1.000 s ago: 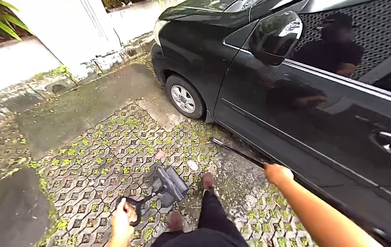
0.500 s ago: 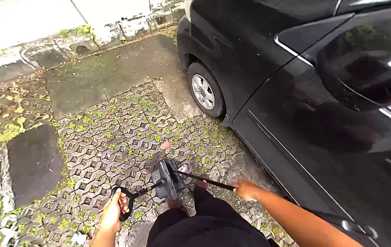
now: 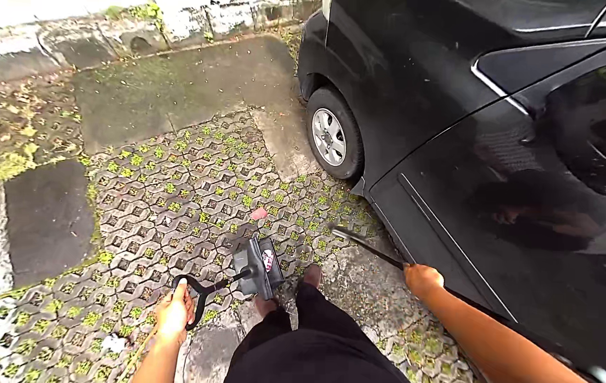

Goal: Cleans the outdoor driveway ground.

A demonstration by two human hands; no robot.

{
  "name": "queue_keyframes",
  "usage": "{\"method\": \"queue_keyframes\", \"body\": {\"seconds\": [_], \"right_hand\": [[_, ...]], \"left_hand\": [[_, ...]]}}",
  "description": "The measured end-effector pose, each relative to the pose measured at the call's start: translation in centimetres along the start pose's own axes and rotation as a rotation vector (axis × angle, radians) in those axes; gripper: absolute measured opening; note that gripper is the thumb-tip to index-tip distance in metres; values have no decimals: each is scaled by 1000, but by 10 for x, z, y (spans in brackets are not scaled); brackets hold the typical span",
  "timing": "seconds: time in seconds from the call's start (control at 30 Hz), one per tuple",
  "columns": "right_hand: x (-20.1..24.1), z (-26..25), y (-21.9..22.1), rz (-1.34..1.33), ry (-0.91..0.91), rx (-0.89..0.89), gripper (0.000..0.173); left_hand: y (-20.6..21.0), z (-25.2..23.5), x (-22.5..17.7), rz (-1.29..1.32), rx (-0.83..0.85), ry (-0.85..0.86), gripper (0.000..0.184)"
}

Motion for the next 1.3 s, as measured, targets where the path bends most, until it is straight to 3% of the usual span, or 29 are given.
{"method": "queue_keyframes", "body": {"seconds": [0.1, 0.23, 0.4, 0.57, 0.67, 0.77, 0.87, 0.97, 1.03, 1.1, 1.17, 1.3], "right_hand": [[-46, 26, 7, 11, -128, 15, 49], [-72, 32, 5, 5, -61, -29, 48], [6, -2, 10, -69, 103, -80, 45], [108, 64, 35, -112, -299, 216, 45], [122, 61, 40, -233, -398, 355, 44], [99, 52, -5, -243, -376, 317, 43], [108, 41, -76, -78, -401, 113, 46], [175, 34, -129, 71, -347, -165, 46], [239, 21, -141, 128, -307, -260, 51], [295, 10, -146, 189, -354, -239, 52], [328, 11, -166, 294, -540, -112, 46], [331, -24, -256, 351, -821, 167, 45]], "left_hand": [[0, 5, -1, 4, 8, -8, 45], [-1, 3, 0, 1, 20, -13, 45], [-3, 6, 2, 26, -16, -34, 46], [-10, 16, 15, 57, -19, -34, 44], [-20, 16, 23, 74, -23, -16, 44], [-42, 23, 43, 161, -48, -38, 42], [-57, 47, 65, 299, -145, -75, 42], [-50, 63, 78, 449, -304, -96, 46], [-35, 64, 79, 507, -395, -121, 48], [-20, 62, 71, 535, -460, -125, 50], [-9, 58, 54, 549, -494, -128, 52], [2, 43, 30, 448, -603, -237, 50]]}}
Point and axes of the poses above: each hand's wrist, its own z-axis away from the middle knuckle, its own y-axis out of the palm, x = y × z, the point moved 3 cm from there along -z, towards the middle knuckle, and after that the axes turned 12 degrees about -z, right-handed, at the moved point
